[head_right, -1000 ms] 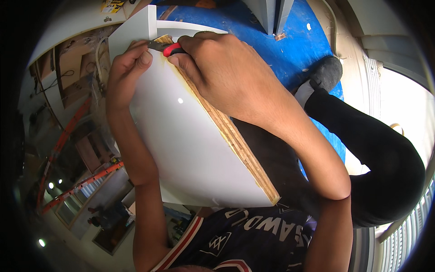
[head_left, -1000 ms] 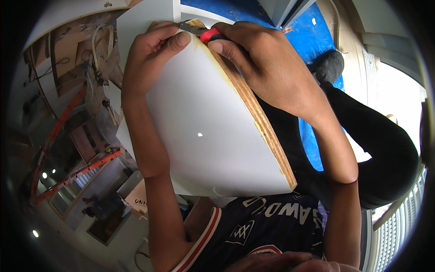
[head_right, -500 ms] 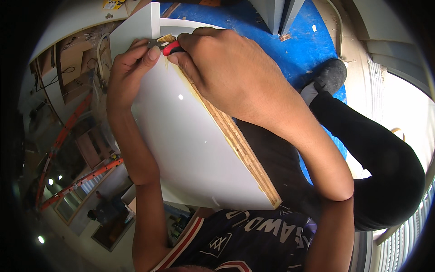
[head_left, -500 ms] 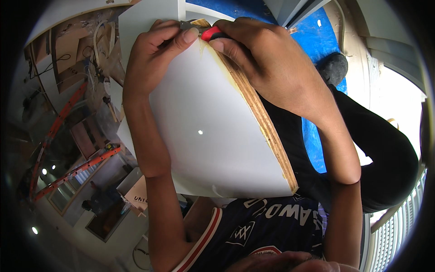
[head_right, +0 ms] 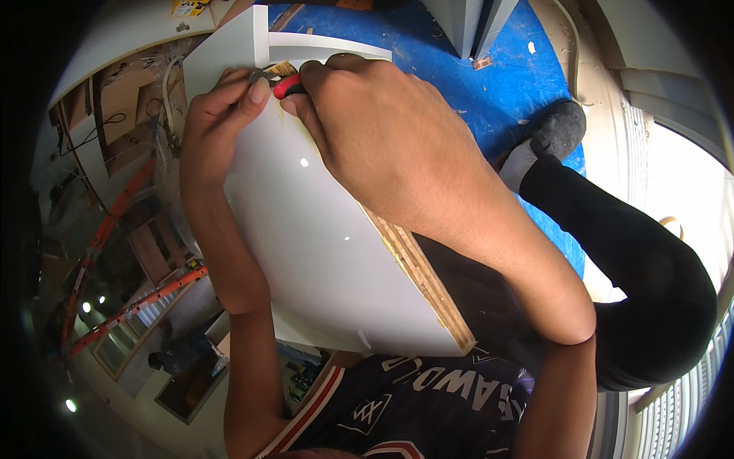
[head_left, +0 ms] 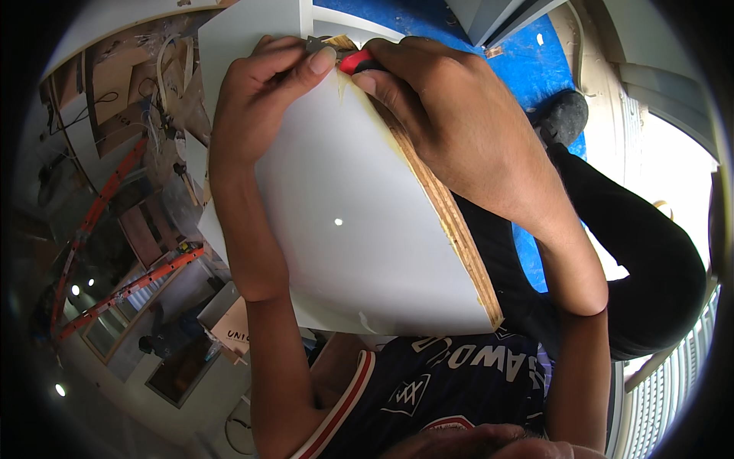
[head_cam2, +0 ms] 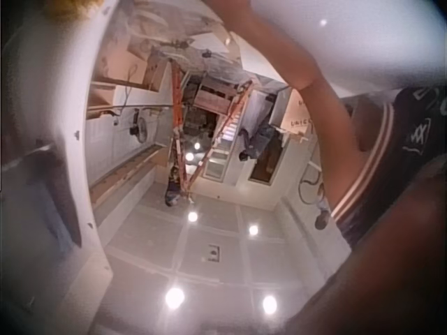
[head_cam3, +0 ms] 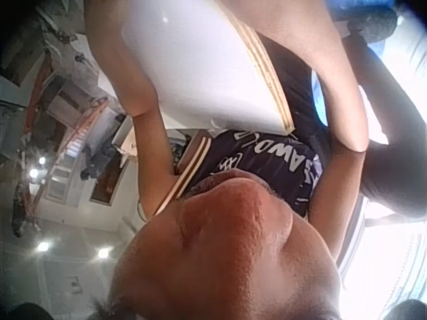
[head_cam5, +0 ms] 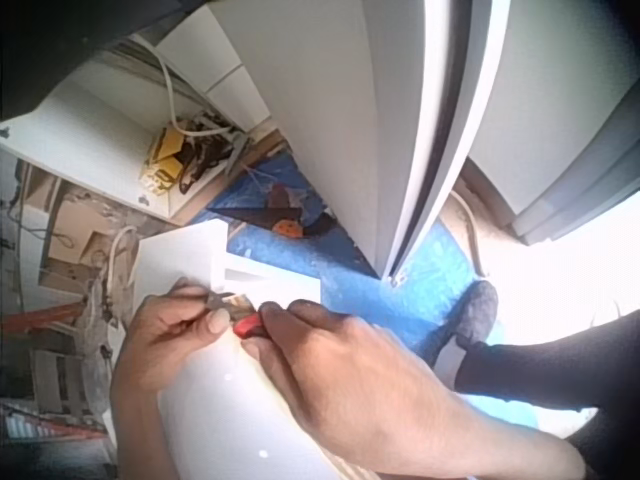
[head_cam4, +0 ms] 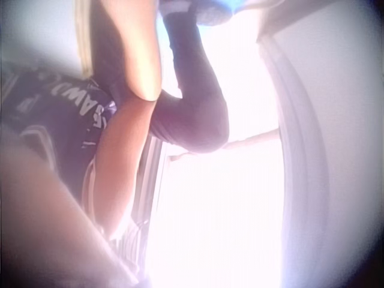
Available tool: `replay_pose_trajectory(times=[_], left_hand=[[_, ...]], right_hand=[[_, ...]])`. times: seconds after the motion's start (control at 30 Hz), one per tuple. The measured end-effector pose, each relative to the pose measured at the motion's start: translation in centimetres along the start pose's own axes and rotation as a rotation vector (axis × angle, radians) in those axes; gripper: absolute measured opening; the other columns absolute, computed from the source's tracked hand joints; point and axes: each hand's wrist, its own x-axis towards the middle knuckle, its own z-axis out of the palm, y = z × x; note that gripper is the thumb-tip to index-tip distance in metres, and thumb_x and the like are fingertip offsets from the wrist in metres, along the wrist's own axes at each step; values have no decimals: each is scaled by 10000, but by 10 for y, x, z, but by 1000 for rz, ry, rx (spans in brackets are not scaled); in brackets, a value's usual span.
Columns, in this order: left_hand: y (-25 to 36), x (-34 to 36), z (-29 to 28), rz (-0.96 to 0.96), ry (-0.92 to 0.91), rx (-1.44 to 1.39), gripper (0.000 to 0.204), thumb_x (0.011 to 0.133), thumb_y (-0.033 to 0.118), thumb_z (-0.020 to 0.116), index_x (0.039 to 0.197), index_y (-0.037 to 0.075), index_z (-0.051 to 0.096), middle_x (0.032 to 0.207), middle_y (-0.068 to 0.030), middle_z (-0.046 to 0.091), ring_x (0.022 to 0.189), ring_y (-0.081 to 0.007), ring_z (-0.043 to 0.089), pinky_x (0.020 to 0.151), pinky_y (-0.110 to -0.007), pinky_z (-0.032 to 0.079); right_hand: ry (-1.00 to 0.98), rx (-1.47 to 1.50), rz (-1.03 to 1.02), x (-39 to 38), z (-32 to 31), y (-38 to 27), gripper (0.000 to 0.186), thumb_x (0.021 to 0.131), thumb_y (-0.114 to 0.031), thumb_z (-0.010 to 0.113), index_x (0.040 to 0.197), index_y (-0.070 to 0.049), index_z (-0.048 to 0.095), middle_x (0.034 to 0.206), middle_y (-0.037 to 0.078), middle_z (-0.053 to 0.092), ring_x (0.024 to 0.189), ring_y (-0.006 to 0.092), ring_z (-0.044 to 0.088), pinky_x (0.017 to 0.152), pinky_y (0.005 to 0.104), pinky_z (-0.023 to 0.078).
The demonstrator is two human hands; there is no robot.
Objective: The person trims the edge of a white board using a utility knife and then applies a strip of edging tape along the side of the board.
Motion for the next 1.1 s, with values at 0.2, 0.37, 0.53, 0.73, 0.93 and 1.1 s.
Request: replay_pose_trajectory(times=[0.2, 0.37, 0.53, 0.73, 0.93, 1.1], left_hand=[[-2, 0, 1, -15, 14, 9, 391, 1071, 290, 763, 899, -55, 698, 819, 20, 540, 906, -110, 477, 817, -290, 401], [4, 1, 5, -60, 38, -25, 396, 1063, 285, 776, 883, -56, 686, 810, 30, 525, 860, -95, 463, 776, -275, 393], [2, 2, 8, -34, 63, -28, 361, 1047, 260, 800, 899, -56, 713, 831, 39, 531, 856, -80, 468, 764, -265, 391], [5, 1, 14, -57, 103, -98, 332, 1033, 238, 819, 890, -47, 724, 831, 44, 528, 857, -74, 465, 758, -259, 384], [5, 2, 13, -39, 105, -51, 341, 1021, 224, 828, 826, -30, 709, 777, 52, 502, 831, -73, 426, 743, -261, 366], [8, 3, 19, -54, 125, -70, 327, 1013, 213, 833, 828, -32, 720, 769, 52, 507, 822, -71, 429, 741, -262, 367]], right_hand=[[-16, 51, 35, 1, -2, -2, 376, 1079, -239, 611, 944, 86, 743, 922, 313, 731, 871, 520, 709, 788, 581, 569], [-39, 69, 73, 1, -7, -3, 326, 1076, -205, 630, 979, 82, 750, 891, 304, 726, 840, 497, 712, 757, 546, 562], [-55, 42, 81, 0, -7, 0, 295, 1099, -211, 673, 1090, 66, 773, 923, 260, 749, 800, 441, 727, 717, 477, 559], [-83, 56, 115, 0, -10, -1, 289, 1103, -203, 667, 1100, 64, 776, 935, 260, 756, 806, 433, 735, 725, 467, 569], [-46, 6, 89, -4, -7, 0, 312, 1112, -227, 656, 1120, 61, 775, 970, 264, 763, 850, 447, 746, 755, 471, 576], [-16, 117, 95, -2, -8, 5, 362, 1064, -216, 599, 947, 98, 736, 886, 328, 718, 875, 526, 710, 776, 569, 578]])
